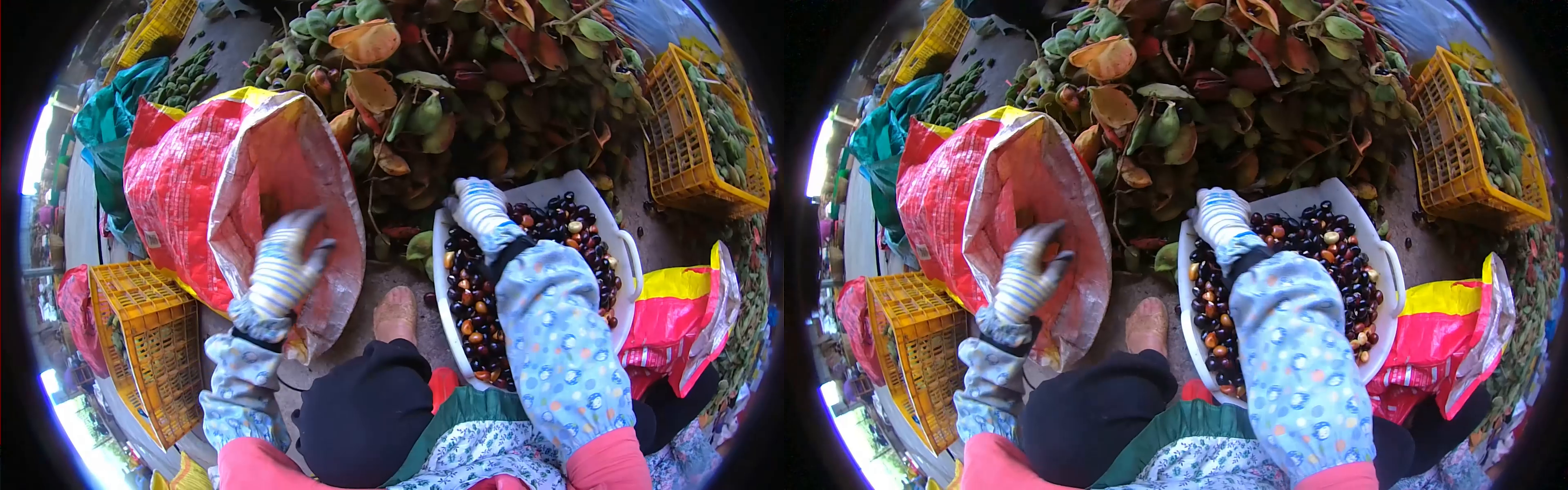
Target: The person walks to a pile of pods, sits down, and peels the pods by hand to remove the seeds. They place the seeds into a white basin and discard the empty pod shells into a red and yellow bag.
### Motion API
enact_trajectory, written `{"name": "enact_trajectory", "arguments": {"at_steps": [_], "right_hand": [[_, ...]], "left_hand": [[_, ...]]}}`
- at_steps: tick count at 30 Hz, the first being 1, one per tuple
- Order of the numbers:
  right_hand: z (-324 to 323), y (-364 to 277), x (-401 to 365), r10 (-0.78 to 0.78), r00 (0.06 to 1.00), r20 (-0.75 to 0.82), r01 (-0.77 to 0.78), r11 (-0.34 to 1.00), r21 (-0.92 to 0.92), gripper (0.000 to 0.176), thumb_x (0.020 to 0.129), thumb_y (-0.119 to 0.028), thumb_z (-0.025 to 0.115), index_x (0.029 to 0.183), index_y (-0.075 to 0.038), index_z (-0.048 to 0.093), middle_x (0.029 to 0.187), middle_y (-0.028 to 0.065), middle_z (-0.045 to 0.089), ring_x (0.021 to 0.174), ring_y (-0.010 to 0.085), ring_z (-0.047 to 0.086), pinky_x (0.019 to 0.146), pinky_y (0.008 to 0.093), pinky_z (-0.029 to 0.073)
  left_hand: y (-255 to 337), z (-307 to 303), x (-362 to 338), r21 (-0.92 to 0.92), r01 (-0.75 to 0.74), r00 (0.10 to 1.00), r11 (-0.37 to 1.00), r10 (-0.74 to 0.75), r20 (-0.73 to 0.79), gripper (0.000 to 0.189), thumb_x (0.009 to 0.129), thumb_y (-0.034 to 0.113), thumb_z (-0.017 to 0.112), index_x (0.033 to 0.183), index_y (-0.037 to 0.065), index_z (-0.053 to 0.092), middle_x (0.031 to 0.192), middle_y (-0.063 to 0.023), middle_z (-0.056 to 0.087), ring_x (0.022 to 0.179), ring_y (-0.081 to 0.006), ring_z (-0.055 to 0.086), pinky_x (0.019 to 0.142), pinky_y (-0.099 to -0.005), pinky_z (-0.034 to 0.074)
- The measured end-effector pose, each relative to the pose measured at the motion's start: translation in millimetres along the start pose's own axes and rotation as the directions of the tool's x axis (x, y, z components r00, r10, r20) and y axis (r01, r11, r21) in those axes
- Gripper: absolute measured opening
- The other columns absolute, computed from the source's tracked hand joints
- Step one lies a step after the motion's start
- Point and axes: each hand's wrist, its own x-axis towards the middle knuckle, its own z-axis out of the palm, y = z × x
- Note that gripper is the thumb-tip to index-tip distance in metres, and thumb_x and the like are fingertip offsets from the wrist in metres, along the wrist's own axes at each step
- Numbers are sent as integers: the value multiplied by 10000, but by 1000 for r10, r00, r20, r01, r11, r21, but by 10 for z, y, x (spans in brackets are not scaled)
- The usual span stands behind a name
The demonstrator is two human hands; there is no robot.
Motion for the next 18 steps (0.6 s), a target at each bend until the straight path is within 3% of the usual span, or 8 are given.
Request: {"name": "enact_trajectory", "arguments": {"at_steps": [2,4,8,10,11,12,16,18], "right_hand": [[-38,195,-95,-114,991,64,70,878,474,305,806,-314,637,1000,-78,631,937,97,658,856,239,632,775,350,491],[-210,268,-416,-228,973,45,86,532,843,294,812,-247,667,991,-19,624,820,45,648,717,105,585,658,236,475],[-353,383,-1139,-304,940,155,-162,2,987,365,810,-262,676,1074,-24,596,860,18,631,740,59,560,631,185,441],[-275,474,-1396,-220,964,147,-140,49,989,357,797,-221,694,1073,-17,596,930,39,629,827,79,564,716,220,460],[-283,506,-1494,-208,971,116,-87,144,986,345,794,-199,695,1063,-6,597,933,50,631,835,87,566,734,235,464],[-267,543,-1601,-197,976,90,-42,236,971,334,791,-178,695,1053,4,597,936,61,633,843,95,567,753,250,468],[-145,602,-1783,-98,995,14,30,438,898,381,746,-229,741,1008,3,590,872,29,627,742,67,550,688,224,462],[-18,628,-1774,-52,995,-87,101,422,901,300,756,-167,725,928,29,577,841,66,606,748,108,551,675,264,474]], "left_hand": [[311,135,117,-440,244,949,864,-120,291,498,837,165,611,1288,47,436,1002,-98,582,893,-174,566,813,-287,450],[456,438,182,-737,216,951,640,32,306,531,883,208,571,1344,55,356,997,-60,575,864,-105,529,771,-253,448],[846,751,318,-825,486,805,289,219,551,519,902,252,547,1338,54,349,1011,-18,580,829,-62,519,733,-227,445],[1050,827,319,-879,438,836,188,275,475,480,894,281,554,1280,35,412,962,-4,586,780,-59,526,689,-226,455],[1126,729,319,-799,591,752,110,285,595,467,877,298,577,1238,30,452,930,5,583,765,-61,534,670,-231,464],[1147,732,327,-739,663,686,122,295,665,427,882,223,581,1236,15,465,1026,-27,588,897,-83,538,768,-242,453],[1330,823,327,-714,672,643,197,324,694,400,886,216,574,1215,14,473,994,-21,579,870,-81,528,772,-247,453],[1343,972,322,-709,669,642,224,306,702,396,888,231,572,1214,24,482,971,-7,577,823,-64,519,720,-225,450]]}}
